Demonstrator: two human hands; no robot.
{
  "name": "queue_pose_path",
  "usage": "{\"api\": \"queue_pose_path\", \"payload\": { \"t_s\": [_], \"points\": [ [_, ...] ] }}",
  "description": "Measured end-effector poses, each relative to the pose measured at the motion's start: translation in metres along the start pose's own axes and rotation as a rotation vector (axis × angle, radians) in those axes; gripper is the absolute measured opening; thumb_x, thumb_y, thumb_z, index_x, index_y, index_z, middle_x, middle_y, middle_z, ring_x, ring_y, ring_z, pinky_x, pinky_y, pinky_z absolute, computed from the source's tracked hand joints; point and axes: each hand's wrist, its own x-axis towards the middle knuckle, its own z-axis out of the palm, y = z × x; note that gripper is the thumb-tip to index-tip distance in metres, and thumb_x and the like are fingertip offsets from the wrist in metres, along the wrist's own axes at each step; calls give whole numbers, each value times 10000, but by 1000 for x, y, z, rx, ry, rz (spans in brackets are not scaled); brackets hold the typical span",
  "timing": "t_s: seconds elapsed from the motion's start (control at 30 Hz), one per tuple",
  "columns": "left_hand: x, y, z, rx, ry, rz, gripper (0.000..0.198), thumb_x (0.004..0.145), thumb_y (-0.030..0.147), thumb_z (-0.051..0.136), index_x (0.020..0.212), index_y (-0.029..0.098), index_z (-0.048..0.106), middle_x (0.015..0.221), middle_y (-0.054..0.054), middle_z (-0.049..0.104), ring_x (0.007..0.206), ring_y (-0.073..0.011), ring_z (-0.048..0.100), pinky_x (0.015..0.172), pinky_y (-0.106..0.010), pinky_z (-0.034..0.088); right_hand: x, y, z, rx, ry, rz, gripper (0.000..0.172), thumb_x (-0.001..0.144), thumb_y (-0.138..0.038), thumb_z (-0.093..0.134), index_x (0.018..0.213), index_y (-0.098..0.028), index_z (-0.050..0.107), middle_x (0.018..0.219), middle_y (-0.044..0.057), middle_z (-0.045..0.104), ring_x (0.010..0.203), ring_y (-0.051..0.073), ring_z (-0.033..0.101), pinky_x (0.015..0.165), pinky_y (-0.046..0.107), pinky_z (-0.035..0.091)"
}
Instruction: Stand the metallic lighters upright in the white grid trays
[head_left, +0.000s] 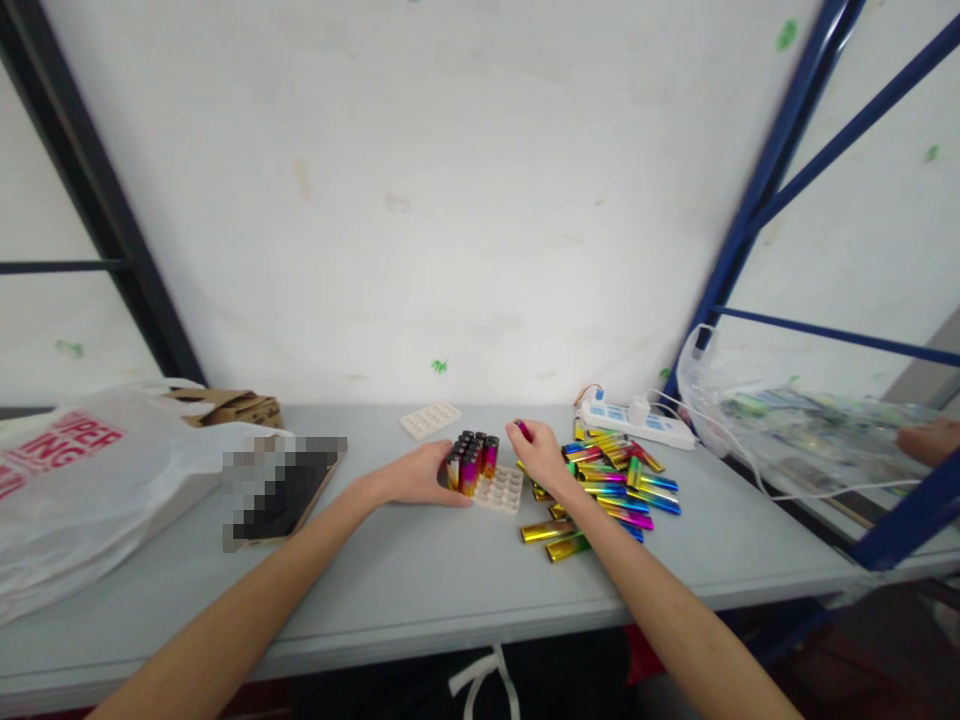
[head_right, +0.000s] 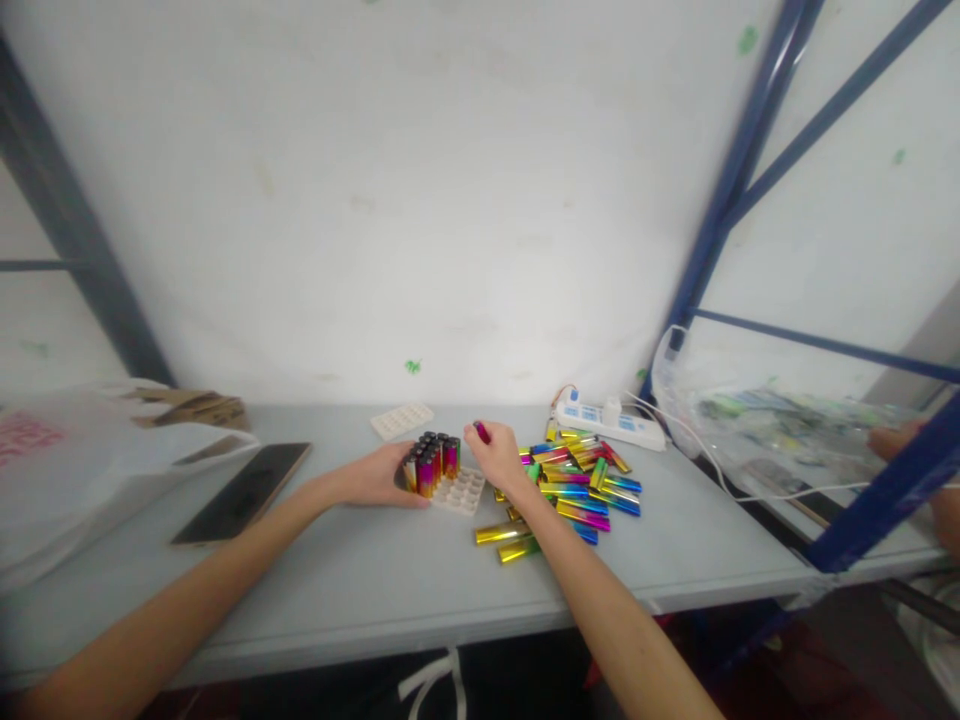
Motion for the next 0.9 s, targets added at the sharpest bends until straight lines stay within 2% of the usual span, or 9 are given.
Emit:
{"api": "queue_pose_path", "payload": {
  "t_s": [0.13,0.23,0.33,0.47,0.63,0.73,0.9],
  "points": [
    [0,0,0,-14,6,2,736,620,606,833,1191,184,639,1061,-70,698,1018,-281,643,923,-369,519,1,3,2,-7,34,-12,342,834,-434,442,579,-218,371,559,-31,328,568,121,343,554,269,237],
    [0,2,0,-9,3,-5,727,627,609,832,1182,180,640,1072,-69,699,1014,-277,645,920,-367,519,0,2,2,-27,31,-15,379,868,-453,451,584,-218,363,561,-34,333,567,120,345,557,270,248],
    [0,4,-1,8,-6,-11,708,640,609,827,1169,176,644,1086,-76,699,1017,-280,647,928,-373,517,-3,-3,-1,-23,-47,-58,417,948,-517,456,673,-204,455,595,-32,432,591,128,412,577,261,300],
    [-1,5,-1,6,-7,-1,718,650,603,826,1192,172,639,1082,-77,704,1032,-288,650,932,-374,517,-6,-11,-9,7,-151,-118,348,1034,-511,403,943,-212,557,705,-20,561,637,143,511,604,251,373],
    [-1,4,-1,-2,-15,-20,752,661,612,820,1237,172,621,1117,-84,701,1032,-288,655,919,-376,523,-6,-18,-15,-91,-117,-325,341,1020,-474,498,905,-195,658,884,63,635,853,193,587,765,297,450],
    [-1,3,0,-24,-8,-8,748,651,609,826,1228,176,626,1108,-81,703,1022,-284,656,905,-365,527,-7,-18,-14,-112,-157,-327,341,1013,-459,525,893,-186,690,802,46,642,745,177,576,704,294,435],
    [-1,4,0,-39,12,-7,725,620,589,841,1192,186,650,1053,-68,709,1011,-285,655,896,-364,528,-9,-15,-11,-110,-214,-298,282,974,-459,599,1009,-195,691,684,-10,632,627,152,561,644,271,418]
  ]
}}
